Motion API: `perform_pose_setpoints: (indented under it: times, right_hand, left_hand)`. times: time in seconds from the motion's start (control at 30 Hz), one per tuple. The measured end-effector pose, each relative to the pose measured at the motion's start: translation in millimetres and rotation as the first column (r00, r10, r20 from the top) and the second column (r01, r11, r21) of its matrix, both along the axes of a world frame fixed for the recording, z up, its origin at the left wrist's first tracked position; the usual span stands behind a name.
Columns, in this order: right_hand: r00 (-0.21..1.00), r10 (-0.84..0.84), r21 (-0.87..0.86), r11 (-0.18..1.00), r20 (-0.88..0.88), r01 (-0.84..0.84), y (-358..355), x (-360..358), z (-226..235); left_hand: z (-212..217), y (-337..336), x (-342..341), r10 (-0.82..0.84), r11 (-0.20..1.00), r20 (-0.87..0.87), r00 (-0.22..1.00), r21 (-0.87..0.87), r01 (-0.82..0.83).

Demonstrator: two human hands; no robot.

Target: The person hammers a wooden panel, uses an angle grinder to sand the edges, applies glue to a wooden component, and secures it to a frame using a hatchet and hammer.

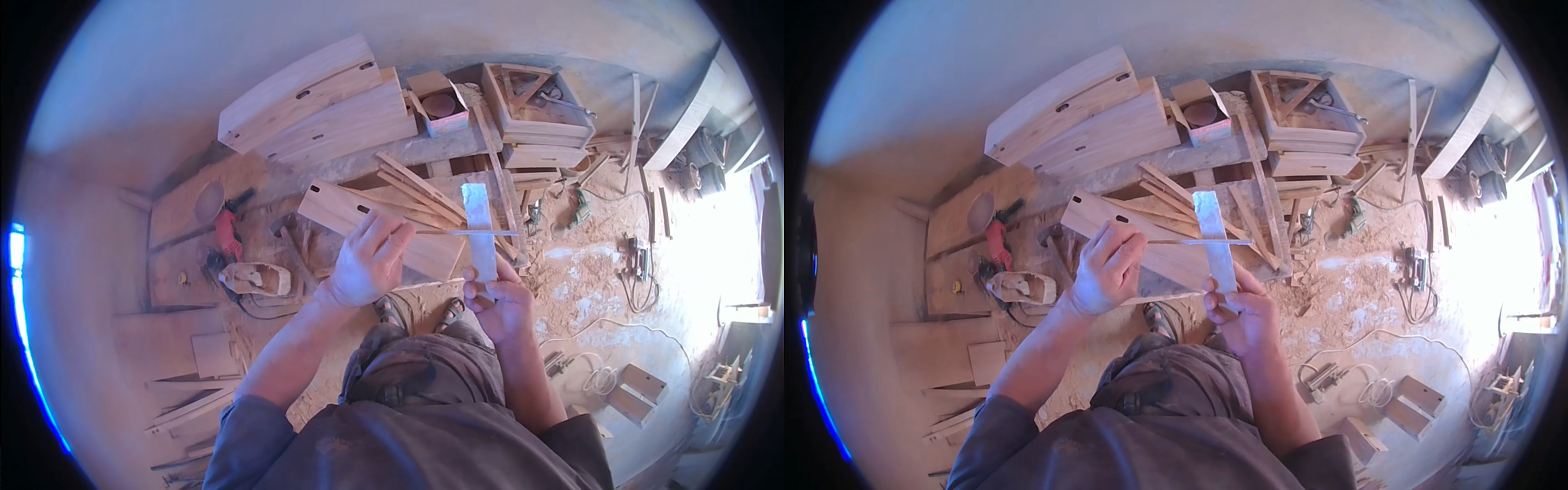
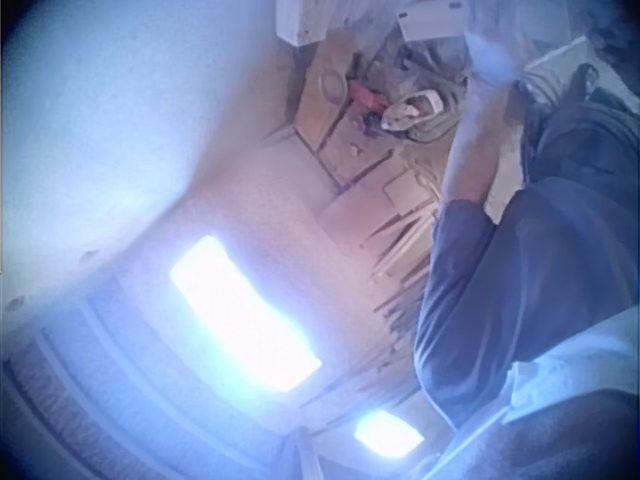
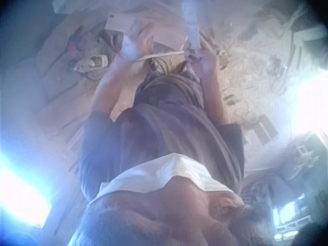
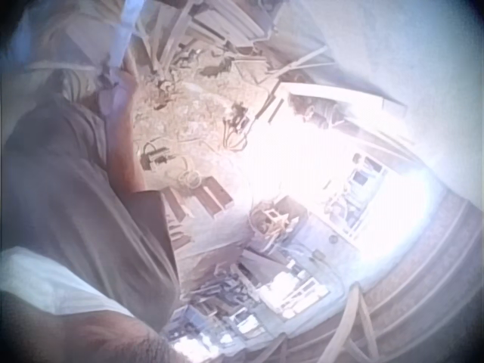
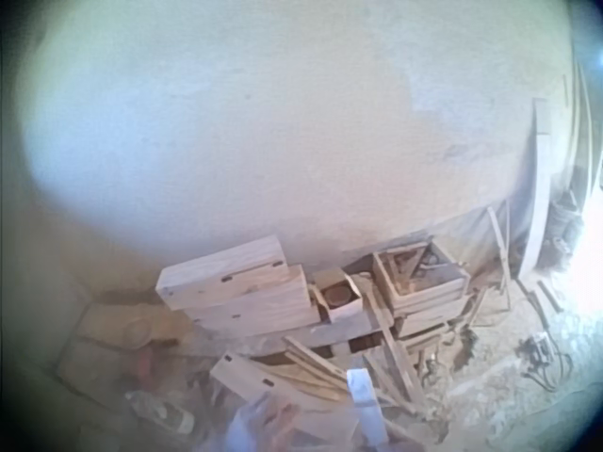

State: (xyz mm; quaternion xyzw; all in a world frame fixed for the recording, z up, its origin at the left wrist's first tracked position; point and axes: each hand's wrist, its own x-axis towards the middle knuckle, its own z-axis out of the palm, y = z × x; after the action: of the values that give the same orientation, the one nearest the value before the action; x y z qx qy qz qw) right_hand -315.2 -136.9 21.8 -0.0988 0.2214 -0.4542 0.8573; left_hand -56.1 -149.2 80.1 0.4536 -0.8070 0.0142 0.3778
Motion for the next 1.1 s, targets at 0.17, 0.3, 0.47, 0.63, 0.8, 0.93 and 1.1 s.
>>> perform_pose_setpoints:
  times: [0.17, 0.3, 0.47, 0.63, 0.8, 0.93, 1.1]
  right_hand:
    - [0.992, 0.048, -0.035, 0.998, -0.120, -0.053, 7.2, -14.0, -9.3]
    - [0.982, 0.068, -0.081, 0.993, -0.175, -0.084, 12.9, -25.6, -14.7]
    - [0.981, 0.065, -0.087, 0.993, -0.180, -0.082, 18.5, -42.6, -31.6]
    - [0.972, -0.152, -0.119, 0.984, -0.181, 0.132, 10.4, -34.3, -22.9]
    - [0.971, -0.164, -0.274, 0.955, -0.177, 0.111, -9.6, -15.2, -12.2]
    - [0.951, -0.248, -0.369, 0.914, -0.186, 0.167, -16.2, 3.5, -7.5]
    - [0.692, -0.515, -0.670, 0.740, -0.506, 0.061, -9.1, 10.3, 0.8]
  left_hand:
    - [-1.9, -2.3, 7.1, 0.048, 0.999, -0.082, 0.995, 0.013, -0.047]
    - [-7.6, -0.8, 10.1, 0.120, 0.993, -0.162, 0.979, 0.041, -0.114]
    - [-1.2, 4.4, 8.6, 0.365, 0.884, -0.475, 0.801, 0.447, -0.138]
    - [-13.5, 18.9, 6.3, 0.643, 0.604, -0.766, -0.021, 0.489, 0.630]
    - [-6.4, 40.5, -23.1, 0.651, 0.606, -0.712, -0.264, 0.277, 0.746]
    - [-1.8, 48.8, -37.7, 0.606, 0.592, -0.709, -0.361, 0.099, 0.800]
    - [-1.4, 53.6, -41.6, 0.580, 0.595, -0.702, -0.414, 0.018, 0.803]
